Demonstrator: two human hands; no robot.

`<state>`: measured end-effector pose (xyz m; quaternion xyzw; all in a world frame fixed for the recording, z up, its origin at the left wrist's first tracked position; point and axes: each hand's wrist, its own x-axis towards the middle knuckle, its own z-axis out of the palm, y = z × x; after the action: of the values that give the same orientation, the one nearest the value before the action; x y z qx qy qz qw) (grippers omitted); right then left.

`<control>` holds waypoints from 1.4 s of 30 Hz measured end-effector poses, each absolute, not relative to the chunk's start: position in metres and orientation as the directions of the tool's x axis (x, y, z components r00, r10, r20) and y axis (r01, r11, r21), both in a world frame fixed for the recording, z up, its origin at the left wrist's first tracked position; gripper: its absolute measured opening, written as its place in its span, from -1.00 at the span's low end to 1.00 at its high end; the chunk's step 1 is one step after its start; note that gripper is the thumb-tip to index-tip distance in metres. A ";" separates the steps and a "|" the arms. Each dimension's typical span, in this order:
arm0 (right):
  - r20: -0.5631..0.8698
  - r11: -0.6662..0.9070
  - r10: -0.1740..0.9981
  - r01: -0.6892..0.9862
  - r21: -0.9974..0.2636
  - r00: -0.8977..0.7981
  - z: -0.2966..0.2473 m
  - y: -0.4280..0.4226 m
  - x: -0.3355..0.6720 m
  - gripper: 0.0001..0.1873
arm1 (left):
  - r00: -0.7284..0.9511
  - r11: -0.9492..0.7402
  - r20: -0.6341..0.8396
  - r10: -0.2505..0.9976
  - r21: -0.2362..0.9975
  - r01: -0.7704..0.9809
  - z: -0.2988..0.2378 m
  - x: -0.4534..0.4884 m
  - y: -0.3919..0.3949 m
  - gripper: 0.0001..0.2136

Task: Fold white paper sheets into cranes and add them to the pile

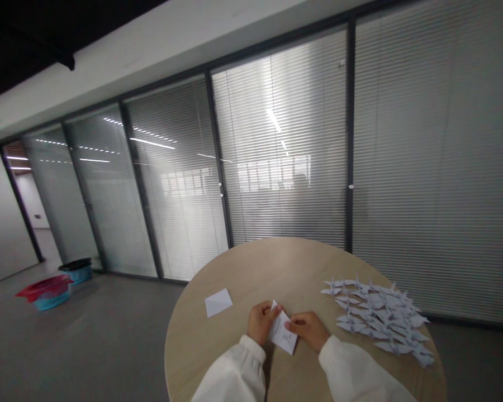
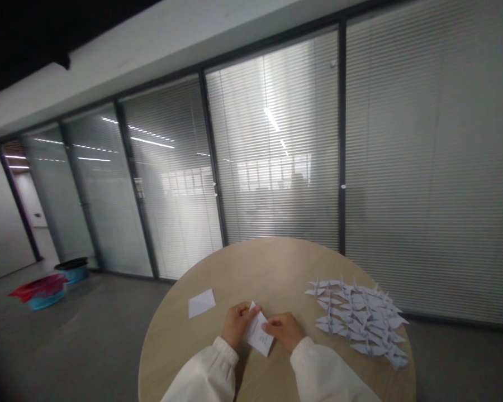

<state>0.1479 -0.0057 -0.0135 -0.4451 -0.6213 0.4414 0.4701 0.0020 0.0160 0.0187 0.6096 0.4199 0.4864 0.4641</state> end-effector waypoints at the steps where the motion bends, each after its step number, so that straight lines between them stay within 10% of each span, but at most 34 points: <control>1: 0.190 0.213 0.968 0.145 -0.966 -0.162 -0.015 -0.005 0.148 -0.58 | 0.172 -0.209 0.197 0.965 0.976 0.056 0.018 0.002 0.016 -0.68; 23: 0.217 0.255 0.960 0.226 -0.940 -0.180 -0.019 -0.003 0.150 -0.63 | 0.124 -0.148 0.151 0.981 0.988 -0.030 0.029 0.004 0.008 -0.70; 42: 0.209 0.259 0.955 0.253 -0.932 -0.210 -0.024 0.001 0.151 -0.66 | 0.112 -0.326 0.308 0.945 0.917 0.229 0.023 -0.001 0.012 -0.60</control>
<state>0.1513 0.0008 -0.0243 -0.4547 -0.6642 0.4045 0.4341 -0.0005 0.0116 0.0226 0.6502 0.4515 0.4900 0.3650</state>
